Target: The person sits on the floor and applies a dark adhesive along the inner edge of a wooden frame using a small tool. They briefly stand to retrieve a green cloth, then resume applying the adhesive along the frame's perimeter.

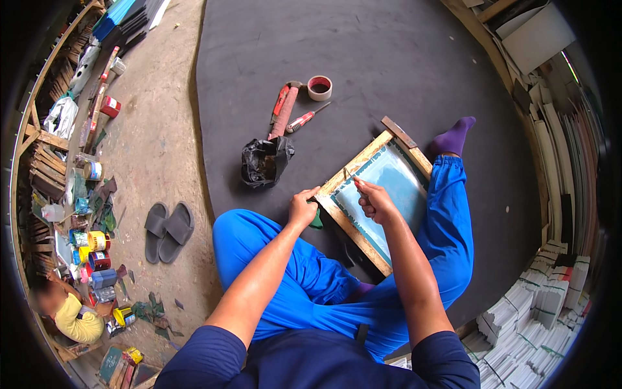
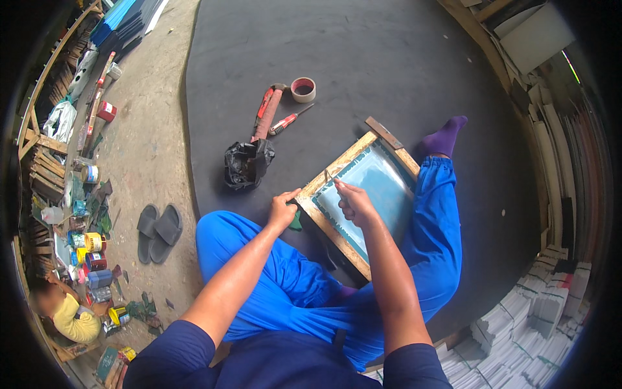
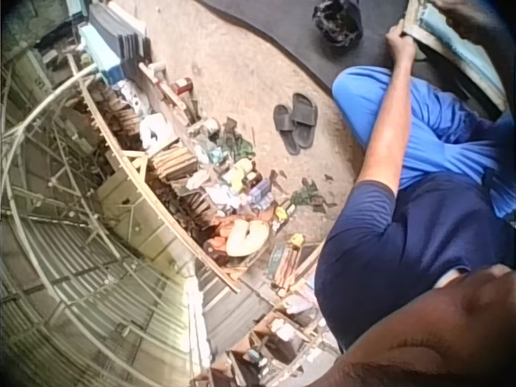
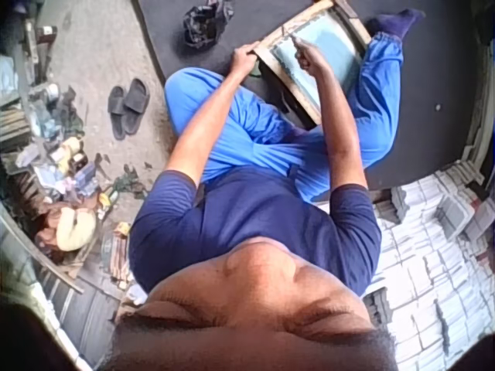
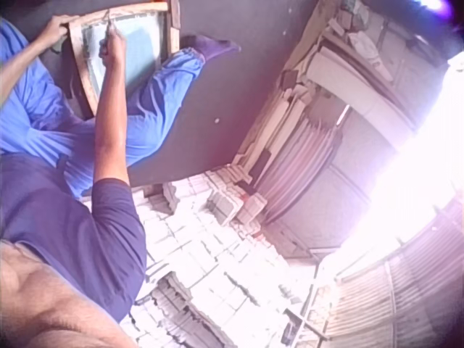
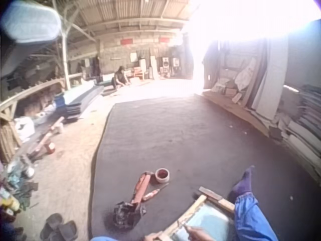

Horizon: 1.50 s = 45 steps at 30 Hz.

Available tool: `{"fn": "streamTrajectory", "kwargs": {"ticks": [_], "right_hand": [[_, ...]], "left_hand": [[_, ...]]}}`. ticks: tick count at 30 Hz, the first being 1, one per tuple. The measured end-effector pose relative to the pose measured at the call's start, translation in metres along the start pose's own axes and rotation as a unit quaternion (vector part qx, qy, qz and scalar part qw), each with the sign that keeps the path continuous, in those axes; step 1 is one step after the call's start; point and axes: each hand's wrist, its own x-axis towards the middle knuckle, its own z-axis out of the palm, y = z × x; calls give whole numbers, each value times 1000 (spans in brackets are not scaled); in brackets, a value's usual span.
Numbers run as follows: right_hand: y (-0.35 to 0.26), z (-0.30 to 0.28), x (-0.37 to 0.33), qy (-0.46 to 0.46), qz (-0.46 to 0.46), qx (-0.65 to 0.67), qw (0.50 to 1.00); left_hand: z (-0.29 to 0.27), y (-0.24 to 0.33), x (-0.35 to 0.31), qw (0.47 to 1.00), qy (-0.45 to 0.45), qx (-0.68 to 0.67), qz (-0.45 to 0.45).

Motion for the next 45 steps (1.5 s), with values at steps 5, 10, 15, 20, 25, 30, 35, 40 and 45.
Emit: {"fn": "streamTrajectory", "kwargs": {"ticks": [5,10,15,20,25,30,35,40,45], "right_hand": [[2,3,-6,55,-51,-113,991],[39,10,-5,149,-245,-322,902],[43,39,-30,162,-221,-414,868],[39,53,-45,176,-224,-447,848],[42,62,-47,170,-232,-461,839],[46,66,-46,172,-240,-462,836],[37,75,-50,176,-213,-481,832],[23,96,-53,181,-141,-568,790],[41,84,-37,157,-172,-456,859]], "left_hand": [[0,8,-2,998,-6,-47,-27],[0,21,-7,999,17,-22,-37],[4,23,-14,997,55,51,-20],[3,22,-20,995,73,71,-16],[7,14,-19,994,79,71,-9],[5,15,-17,996,65,59,-17],[3,17,-17,996,64,54,-18],[1,17,-15,997,53,43,-31],[5,11,-14,997,62,39,-27]]}}
